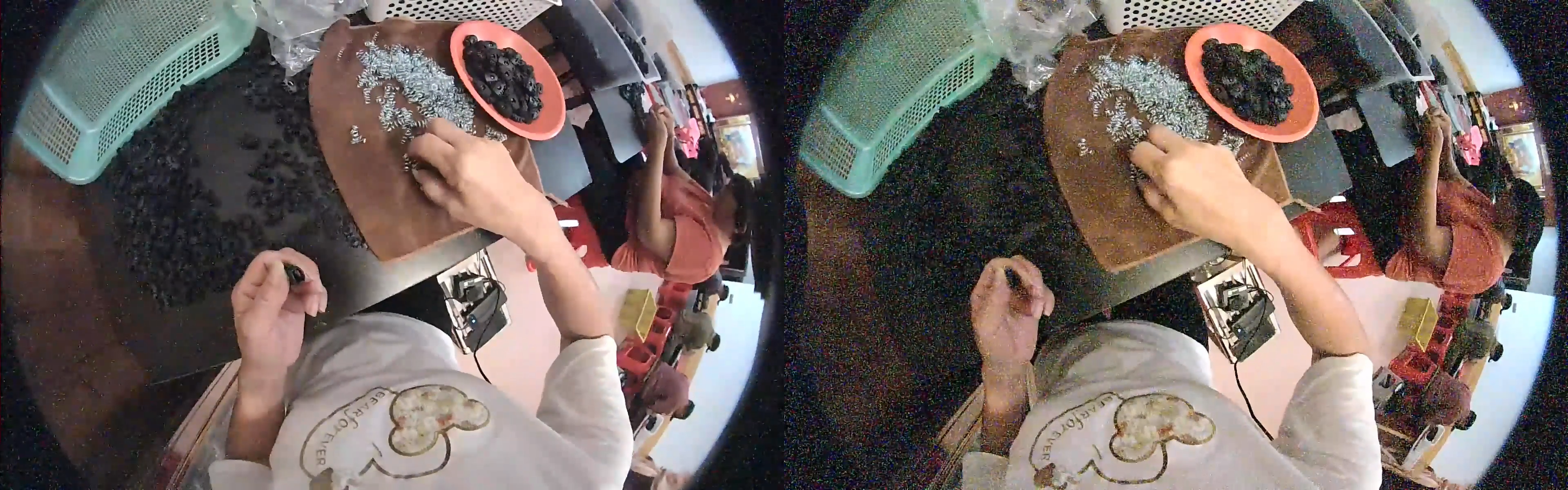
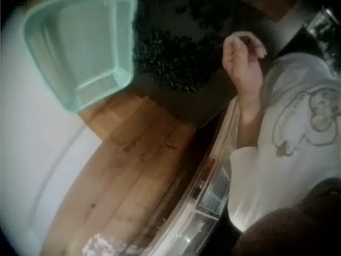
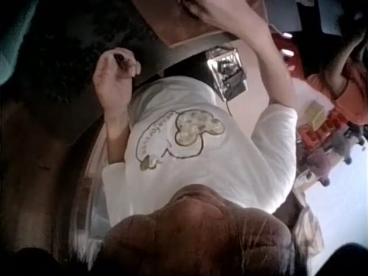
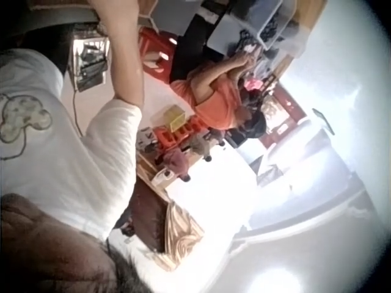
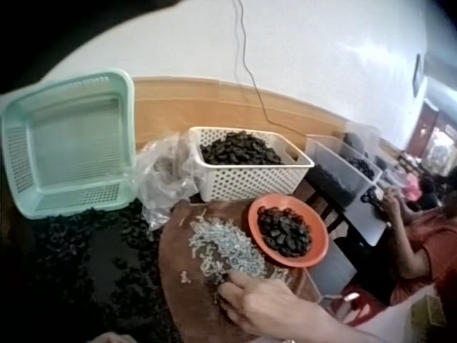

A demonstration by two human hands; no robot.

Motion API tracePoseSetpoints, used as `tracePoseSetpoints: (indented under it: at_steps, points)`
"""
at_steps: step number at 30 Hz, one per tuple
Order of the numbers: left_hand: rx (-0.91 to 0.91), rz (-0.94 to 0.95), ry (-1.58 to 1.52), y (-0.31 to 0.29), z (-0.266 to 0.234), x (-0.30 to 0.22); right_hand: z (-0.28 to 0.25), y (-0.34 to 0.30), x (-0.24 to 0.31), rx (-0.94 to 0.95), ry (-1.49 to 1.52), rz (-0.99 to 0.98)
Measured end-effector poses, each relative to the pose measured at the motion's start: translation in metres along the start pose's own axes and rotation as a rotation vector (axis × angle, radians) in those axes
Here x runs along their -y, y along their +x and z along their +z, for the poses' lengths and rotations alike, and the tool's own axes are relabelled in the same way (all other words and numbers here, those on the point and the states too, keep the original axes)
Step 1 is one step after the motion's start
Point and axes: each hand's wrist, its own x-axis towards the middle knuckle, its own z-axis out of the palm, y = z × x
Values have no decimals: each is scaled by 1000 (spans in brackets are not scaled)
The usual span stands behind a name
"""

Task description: Assembling small black plastic parts with tiny metal beads or pins.

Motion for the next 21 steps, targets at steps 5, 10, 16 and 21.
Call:
tracePoseSetpoints:
  at_steps: [5,10,16,21]
  points:
    - [-84,-17,-8,-3,2,-7,-2,-4,-1,-114,86,37]
    - [-112,-52,-39,-4,1,-9,-8,7,34,-115,536,44]
    - [-141,-71,-167,1,3,-14,17,34,82,-148,695,-230]
    - [-158,-61,-187,8,2,-13,28,56,75,-208,578,-180]
